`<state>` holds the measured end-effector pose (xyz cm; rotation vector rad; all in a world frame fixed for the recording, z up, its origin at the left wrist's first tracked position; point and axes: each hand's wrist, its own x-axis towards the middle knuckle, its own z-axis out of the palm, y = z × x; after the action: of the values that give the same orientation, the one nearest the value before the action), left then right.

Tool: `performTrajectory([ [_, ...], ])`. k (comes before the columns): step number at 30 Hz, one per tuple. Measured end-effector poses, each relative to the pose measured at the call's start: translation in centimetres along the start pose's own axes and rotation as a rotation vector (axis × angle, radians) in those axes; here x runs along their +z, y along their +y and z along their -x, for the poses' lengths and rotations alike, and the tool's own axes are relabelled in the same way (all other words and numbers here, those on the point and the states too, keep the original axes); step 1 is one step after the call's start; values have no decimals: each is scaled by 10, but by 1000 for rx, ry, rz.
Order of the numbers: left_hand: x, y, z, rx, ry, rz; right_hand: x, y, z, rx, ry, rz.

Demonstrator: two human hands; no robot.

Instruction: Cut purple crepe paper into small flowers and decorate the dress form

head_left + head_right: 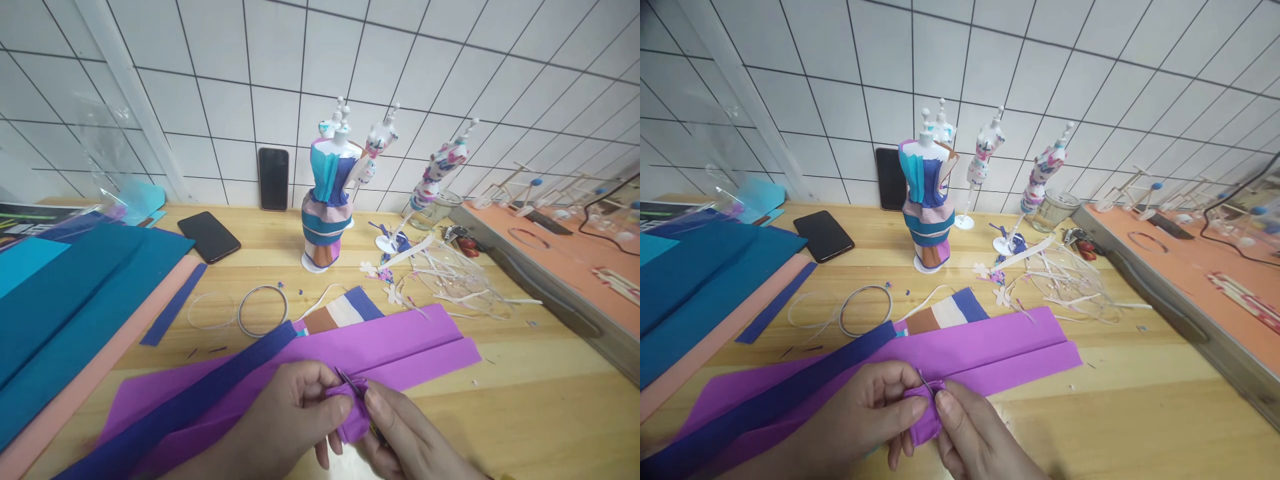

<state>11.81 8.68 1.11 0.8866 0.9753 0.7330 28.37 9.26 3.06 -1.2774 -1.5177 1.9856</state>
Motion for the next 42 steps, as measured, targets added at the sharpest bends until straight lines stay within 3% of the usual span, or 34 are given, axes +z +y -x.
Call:
performTrajectory([
  [7,-1,-5,-2,-3,-20,21,2,-2,0,37,0,-154],
  [11,0,-4,-2,-9,-6,13,3,3,-1,-23,11,-87],
  [20,-2,-2,-1,25,-16,2,-1,1,-1,1,-33,-61],
  [30,2,2,1,23,6,-24,4,-1,-1,-5,92,-138],
  [38,1,2,0,43,21,-23,-3,6,-2,-30,54,-126],
  [42,2,2,2,42,19,-17,-1,13,-1,7,136,-157],
])
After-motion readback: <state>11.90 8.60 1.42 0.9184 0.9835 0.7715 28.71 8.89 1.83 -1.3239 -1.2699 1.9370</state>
